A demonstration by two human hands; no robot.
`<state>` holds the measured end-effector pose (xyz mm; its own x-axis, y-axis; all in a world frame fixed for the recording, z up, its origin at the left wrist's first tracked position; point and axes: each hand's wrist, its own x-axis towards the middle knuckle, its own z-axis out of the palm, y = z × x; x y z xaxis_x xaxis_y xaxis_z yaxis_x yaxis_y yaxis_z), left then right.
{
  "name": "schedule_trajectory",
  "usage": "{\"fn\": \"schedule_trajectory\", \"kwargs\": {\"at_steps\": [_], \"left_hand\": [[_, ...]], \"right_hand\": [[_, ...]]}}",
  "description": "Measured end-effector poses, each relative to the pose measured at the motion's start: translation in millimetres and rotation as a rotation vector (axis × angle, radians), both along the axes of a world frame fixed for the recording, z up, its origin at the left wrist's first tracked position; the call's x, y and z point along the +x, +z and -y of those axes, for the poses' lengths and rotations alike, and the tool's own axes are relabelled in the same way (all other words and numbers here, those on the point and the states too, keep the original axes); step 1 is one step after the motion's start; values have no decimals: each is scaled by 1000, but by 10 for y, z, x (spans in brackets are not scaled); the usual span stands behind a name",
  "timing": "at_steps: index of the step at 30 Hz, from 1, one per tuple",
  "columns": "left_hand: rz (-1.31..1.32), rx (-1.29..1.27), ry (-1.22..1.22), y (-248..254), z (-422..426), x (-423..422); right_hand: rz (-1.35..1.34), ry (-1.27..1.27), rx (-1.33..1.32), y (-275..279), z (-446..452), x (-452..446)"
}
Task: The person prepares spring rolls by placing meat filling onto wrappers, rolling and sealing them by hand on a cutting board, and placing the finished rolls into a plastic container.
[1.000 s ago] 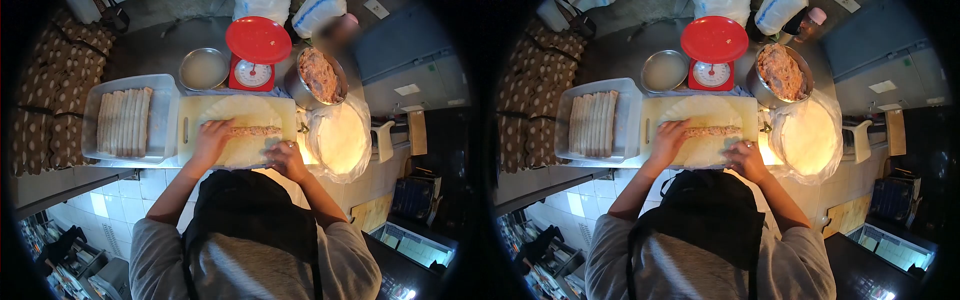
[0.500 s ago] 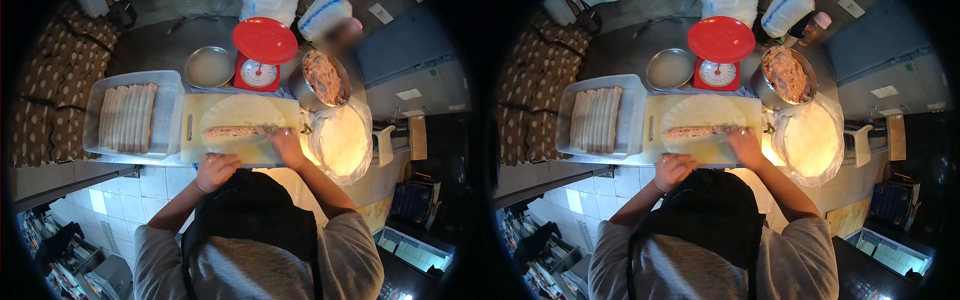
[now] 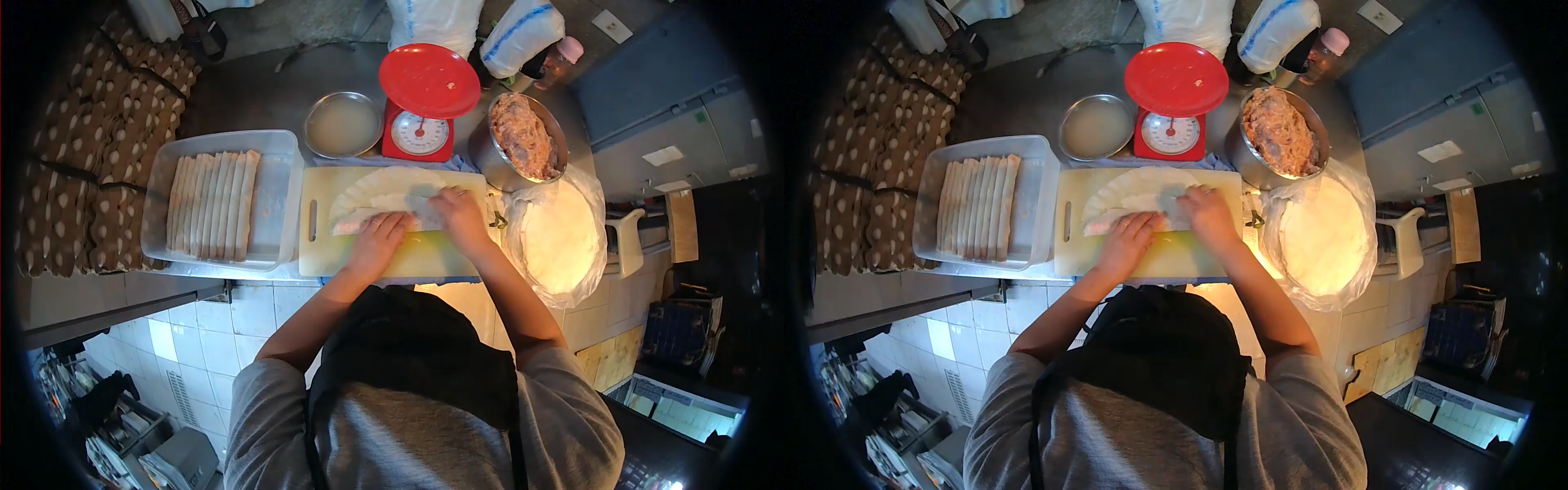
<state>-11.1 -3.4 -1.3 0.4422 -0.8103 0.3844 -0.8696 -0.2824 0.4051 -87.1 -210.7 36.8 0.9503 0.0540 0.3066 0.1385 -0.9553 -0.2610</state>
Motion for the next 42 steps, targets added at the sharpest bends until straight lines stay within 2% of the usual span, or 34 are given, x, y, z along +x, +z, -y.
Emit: {"fn": "schedule_trajectory", "kwargs": {"at_steps": [1,7,16,19,22,30,33,37,42], "left_hand": [[-16,10,4,0,15,6],[-92,97,43,90,123,72],[-207,25,-20,154,43,138],[-224,-14,36,268,-170,266],[-272,36,-12,204,-367,446],[-290,49,6,181,-451,403],[-285,37,-8,157,-471,403],[-271,-5,42,268,-519,335],[-327,-7,40,211,-545,352]], "right_hand": [[-5,112,67,29,-65,-27],[-127,84,17,-47,-247,-62],[-179,75,29,-41,-250,-50],[-129,94,286,-89,-431,79],[-175,96,429,-192,-633,236],[-258,-39,293,-131,-773,244],[-289,1,319,-150,-626,216],[-375,-20,421,-118,22,-38],[-220,12,494,-168,165,-234]]}}
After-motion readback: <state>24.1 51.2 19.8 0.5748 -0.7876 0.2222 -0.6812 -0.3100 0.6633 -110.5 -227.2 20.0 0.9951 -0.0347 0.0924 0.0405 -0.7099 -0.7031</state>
